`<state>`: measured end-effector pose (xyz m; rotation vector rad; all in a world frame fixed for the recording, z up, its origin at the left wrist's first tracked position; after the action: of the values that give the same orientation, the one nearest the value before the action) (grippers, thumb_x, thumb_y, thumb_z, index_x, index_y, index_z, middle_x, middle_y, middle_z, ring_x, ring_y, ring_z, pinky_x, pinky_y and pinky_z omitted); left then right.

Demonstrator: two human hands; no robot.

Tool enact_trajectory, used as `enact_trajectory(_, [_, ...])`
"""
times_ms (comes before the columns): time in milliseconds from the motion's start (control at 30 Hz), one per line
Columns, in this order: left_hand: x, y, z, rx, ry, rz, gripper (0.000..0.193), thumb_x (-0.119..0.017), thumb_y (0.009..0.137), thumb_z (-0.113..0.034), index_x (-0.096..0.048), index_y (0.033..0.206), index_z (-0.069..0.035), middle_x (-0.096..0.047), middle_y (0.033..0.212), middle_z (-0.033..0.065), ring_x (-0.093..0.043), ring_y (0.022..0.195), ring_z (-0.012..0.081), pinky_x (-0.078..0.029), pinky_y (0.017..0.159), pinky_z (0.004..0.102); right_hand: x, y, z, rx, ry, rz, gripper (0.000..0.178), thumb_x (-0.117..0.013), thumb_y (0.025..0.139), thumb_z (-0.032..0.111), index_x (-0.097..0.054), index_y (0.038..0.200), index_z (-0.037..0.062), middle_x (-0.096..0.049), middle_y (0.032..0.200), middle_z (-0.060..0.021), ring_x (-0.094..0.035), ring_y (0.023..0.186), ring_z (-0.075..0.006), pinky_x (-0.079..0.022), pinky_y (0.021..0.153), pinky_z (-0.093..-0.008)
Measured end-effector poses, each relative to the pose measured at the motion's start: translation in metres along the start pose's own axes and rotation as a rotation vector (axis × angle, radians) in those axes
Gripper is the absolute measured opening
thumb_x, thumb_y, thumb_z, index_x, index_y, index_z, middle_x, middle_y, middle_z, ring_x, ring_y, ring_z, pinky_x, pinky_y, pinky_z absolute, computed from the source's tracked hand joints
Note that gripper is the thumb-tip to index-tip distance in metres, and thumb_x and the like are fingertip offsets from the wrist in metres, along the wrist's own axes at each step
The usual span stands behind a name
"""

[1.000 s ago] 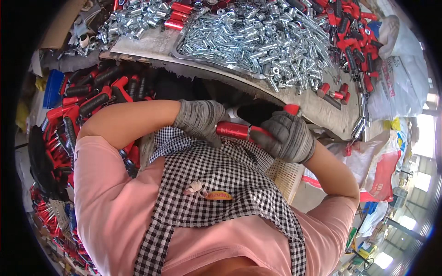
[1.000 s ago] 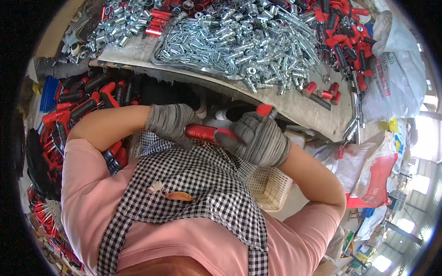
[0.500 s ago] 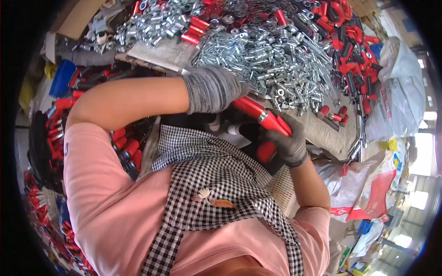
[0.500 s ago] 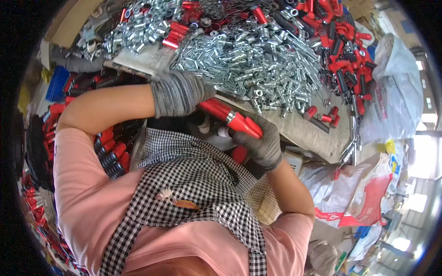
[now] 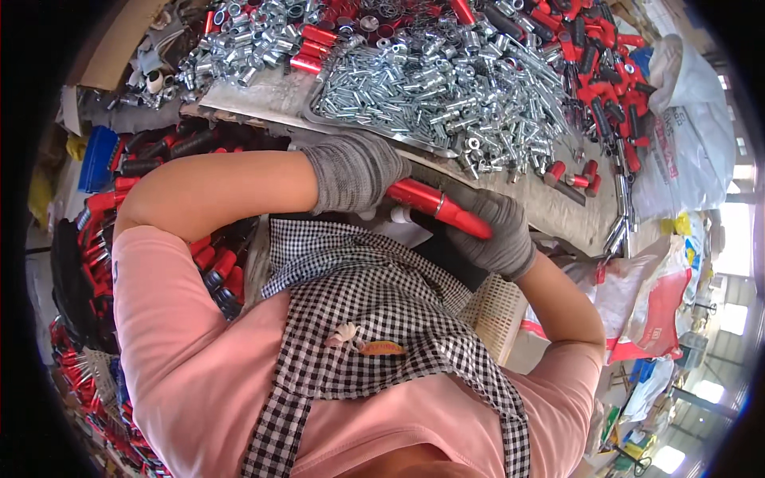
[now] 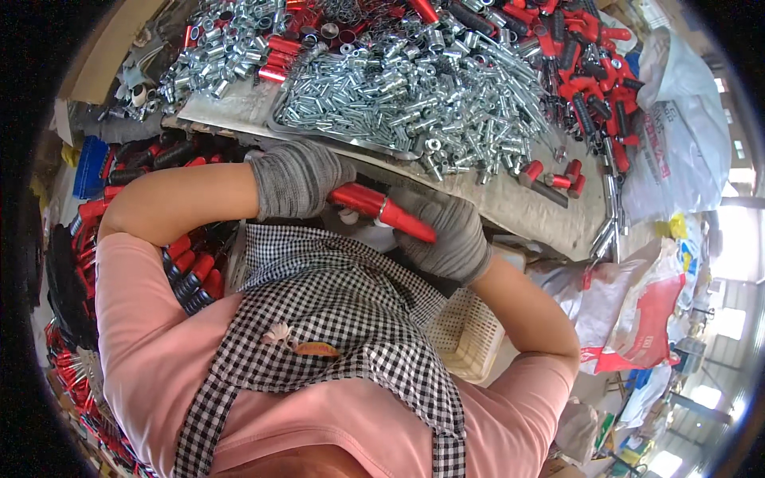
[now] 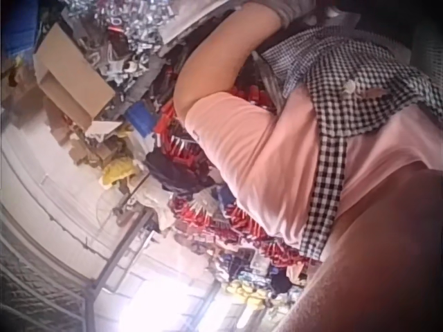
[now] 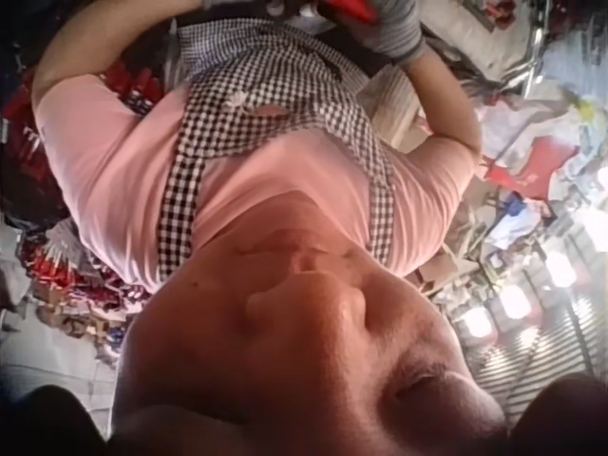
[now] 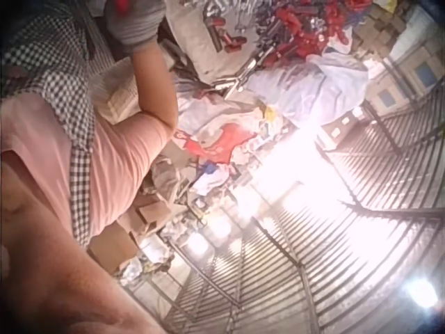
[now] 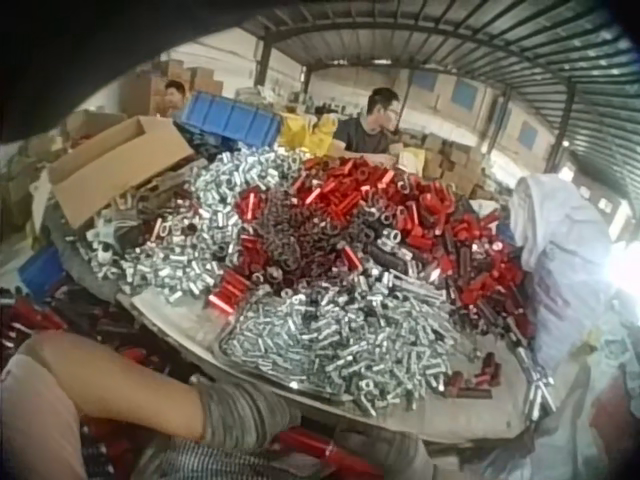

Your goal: The recorder is assembling metal bolts by sliding red plastic sleeves onto them and organizing the finished parts into a tray.

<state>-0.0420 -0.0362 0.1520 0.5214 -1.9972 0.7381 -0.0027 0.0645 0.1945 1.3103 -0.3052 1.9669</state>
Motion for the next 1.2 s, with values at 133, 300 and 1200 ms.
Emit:
enact_trajectory(133, [0.019,-0.006,0.005,-0.036,0.215,-0.123,0.036,-0.069,0.065,-0.021,-0.062,0.096,-0.004,-0.064,0.074,0.0155,-0.064,0.071,0.0325,-0.051,0.063,0.0424,-0.025,-0.008,-0.037,-0.388,0.806,-0.039,0.053,-0.071,0.074,0.014,-0.054,0.122,-0.0009,-0.067,0.100,-0.0114,-0.066,0.090,-0.0221,-0.053,0.080,-0.0340])
enact_trajectory(300, [0.058,-0.023,-0.016,-0.122,0.580,-0.407,0.030,-0.057,0.074,-0.020,-0.059,0.098,-0.003,-0.061,0.077,0.0161,-0.062,0.065,0.0299,-0.048,0.053,0.0425,-0.029,0.001,-0.034,-0.506,1.334,-0.025,0.057,-0.071,0.075,0.009,-0.051,0.126,-0.0036,-0.065,0.103,-0.0137,-0.064,0.095,-0.0220,-0.052,0.085,-0.0331])
enact_trajectory(1200, [-0.004,-0.003,-0.013,-0.048,0.040,-0.073,0.035,-0.076,0.062,-0.024,-0.064,0.091,-0.007,-0.064,0.074,0.0155,-0.064,0.072,0.0324,-0.051,0.066,0.0431,0.010,-0.010,0.003,-0.042,0.134,0.044,0.052,-0.076,0.066,0.019,-0.060,0.113,0.0076,-0.065,0.083,-0.0065,-0.063,0.069,-0.0214,-0.052,0.064,-0.0334])
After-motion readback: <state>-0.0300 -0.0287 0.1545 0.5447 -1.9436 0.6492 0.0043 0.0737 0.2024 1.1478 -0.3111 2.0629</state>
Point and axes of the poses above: each hand's wrist, its own y-axis towards the middle knuckle, its own x-axis out of the back of the hand, z = x × y, the point moved 10 cm from there along y, towards the middle knuckle
